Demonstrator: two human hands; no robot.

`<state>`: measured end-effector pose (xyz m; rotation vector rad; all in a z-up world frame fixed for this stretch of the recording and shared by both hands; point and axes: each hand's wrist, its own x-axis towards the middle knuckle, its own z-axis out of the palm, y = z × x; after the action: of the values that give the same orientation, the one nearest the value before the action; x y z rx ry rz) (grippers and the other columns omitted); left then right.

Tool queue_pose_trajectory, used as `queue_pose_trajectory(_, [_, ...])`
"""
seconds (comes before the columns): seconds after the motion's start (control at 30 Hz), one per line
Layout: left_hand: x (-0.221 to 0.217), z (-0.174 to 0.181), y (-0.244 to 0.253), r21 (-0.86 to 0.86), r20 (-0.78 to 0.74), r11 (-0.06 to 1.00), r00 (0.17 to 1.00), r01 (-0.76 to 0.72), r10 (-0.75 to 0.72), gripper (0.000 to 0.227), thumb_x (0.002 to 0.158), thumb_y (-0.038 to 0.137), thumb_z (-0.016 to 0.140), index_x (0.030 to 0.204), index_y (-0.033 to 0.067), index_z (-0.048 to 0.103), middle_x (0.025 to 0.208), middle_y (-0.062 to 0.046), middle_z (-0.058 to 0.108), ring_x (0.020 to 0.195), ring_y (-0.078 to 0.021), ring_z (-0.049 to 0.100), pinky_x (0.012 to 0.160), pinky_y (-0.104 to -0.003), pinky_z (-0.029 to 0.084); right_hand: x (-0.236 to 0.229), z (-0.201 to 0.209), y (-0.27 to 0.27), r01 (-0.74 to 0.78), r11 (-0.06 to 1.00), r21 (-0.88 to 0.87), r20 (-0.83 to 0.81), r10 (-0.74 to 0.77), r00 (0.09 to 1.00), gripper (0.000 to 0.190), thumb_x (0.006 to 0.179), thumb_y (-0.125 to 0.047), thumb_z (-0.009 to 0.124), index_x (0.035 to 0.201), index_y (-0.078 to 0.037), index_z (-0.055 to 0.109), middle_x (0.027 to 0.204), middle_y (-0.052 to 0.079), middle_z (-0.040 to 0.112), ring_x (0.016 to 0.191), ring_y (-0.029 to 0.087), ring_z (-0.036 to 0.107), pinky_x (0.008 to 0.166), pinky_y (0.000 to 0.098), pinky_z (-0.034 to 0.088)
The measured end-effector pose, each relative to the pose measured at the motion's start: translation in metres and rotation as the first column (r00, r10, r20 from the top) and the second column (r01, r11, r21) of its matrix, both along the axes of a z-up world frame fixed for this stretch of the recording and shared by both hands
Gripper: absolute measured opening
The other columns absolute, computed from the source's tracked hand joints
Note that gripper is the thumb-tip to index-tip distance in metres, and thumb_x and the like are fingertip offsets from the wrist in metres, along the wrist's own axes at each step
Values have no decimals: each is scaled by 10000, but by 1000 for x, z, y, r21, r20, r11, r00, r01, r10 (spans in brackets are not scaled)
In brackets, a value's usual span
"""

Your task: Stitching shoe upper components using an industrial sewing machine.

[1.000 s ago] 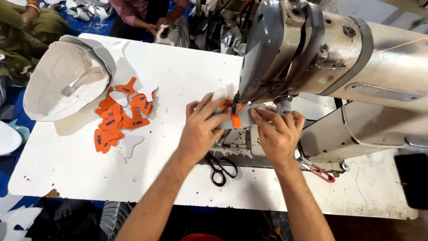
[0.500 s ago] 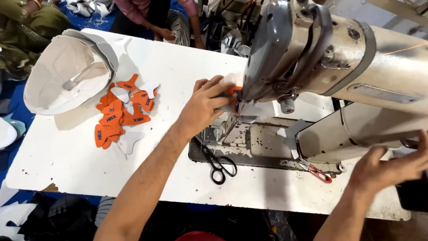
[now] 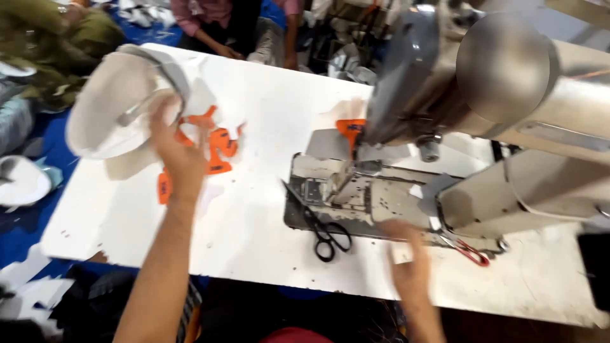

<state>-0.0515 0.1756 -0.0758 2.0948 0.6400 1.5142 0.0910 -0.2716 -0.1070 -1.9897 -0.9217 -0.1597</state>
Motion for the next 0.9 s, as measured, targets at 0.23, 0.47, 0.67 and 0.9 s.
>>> queue_pose_trajectory(0.23, [-122,-94,131,-72,-315,704,686,-706,656,664,964,240,855,1402,-45,447,1451,-269,467,1347,-414,437,1116,-495,382,-43,-5,67,21,965,-260,72,-2,997,336,778,-119,794,1105,-84,727,1053,111,690,993,330,640,840,425,544])
queue_pose_trajectory(0.47, [-156,-122,95,-458,468,882,813,-114,348,424,1015,-76,517,1421,7,424,1439,-203,553,1332,-304,585,1167,-403,463,-43,3,56,21,986,-167,-40,-29,999,296,814,-75,733,1110,-58,747,1102,116,699,1033,305,656,879,384,521])
queue_pose_trajectory(0.67, [-144,-93,-30,-586,554,769,819,255,151,462,1003,-81,528,1442,43,459,1377,-106,577,1261,-226,597,1117,-391,519,-67,40,69,-156,962,226,-605,264,751,253,965,-106,610,1189,-67,721,1203,53,723,1097,186,686,911,318,540])
queue_pose_trajectory(0.9, [-44,-30,-173,-143,-329,978,925,152,-192,516,934,248,740,1356,9,562,1358,-202,576,1263,-358,539,1069,-473,444,-51,-26,42,253,873,417,-753,176,634,207,922,-93,769,1045,69,733,894,117,753,767,162,681,750,298,564])
